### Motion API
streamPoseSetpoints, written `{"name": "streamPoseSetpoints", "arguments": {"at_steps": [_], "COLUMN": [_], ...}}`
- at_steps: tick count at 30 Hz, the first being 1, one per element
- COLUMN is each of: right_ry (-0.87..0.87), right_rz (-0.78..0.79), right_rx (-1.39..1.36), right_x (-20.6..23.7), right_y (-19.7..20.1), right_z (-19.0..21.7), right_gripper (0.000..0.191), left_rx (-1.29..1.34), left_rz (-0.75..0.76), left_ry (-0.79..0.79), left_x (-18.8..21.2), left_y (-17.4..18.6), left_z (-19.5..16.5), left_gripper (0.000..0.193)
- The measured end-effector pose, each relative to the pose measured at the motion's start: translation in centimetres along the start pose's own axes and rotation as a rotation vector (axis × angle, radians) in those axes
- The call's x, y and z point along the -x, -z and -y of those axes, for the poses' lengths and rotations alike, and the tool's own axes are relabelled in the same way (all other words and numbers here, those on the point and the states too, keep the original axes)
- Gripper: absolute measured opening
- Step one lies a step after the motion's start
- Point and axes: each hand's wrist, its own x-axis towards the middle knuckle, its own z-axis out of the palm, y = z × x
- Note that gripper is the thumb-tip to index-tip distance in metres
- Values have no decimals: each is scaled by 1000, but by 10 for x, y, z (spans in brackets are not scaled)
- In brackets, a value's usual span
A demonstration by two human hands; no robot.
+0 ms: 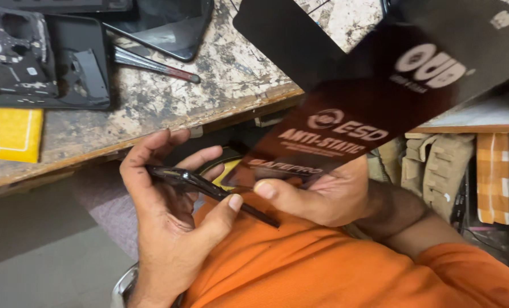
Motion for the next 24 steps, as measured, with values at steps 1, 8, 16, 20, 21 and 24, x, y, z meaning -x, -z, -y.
{"name": "streamPoseSetpoints", "arguments": {"at_steps": [1, 8, 16, 20, 21, 24], "right_ry": [13, 152, 227, 155, 83, -6], "right_rz": [-15, 56, 305, 337, 350, 369], "right_rx": [-6, 235, 450, 467, 422, 302], "right_x": [-3, -27, -43, -47, -47, -42], "right_y": [-2, -16, 7, 16, 19, 30], "right_z": [0, 18, 23, 8, 4, -8], "right_gripper": [34, 22, 19, 24, 24, 28], "left_rx": [2, -76, -123, 5, 43, 117], "left_rz": [-5, -1, 27, 39, 47, -17], "left_ry": [17, 22, 43, 112, 117, 187], "left_x": [0, -2, -11, -8, -9, -12], "left_y": [-1, -2, -1, -2, -4, -5], "left_z": [0, 2, 10, 9, 11, 17], "left_gripper": [95, 95, 89, 79, 76, 65]}}
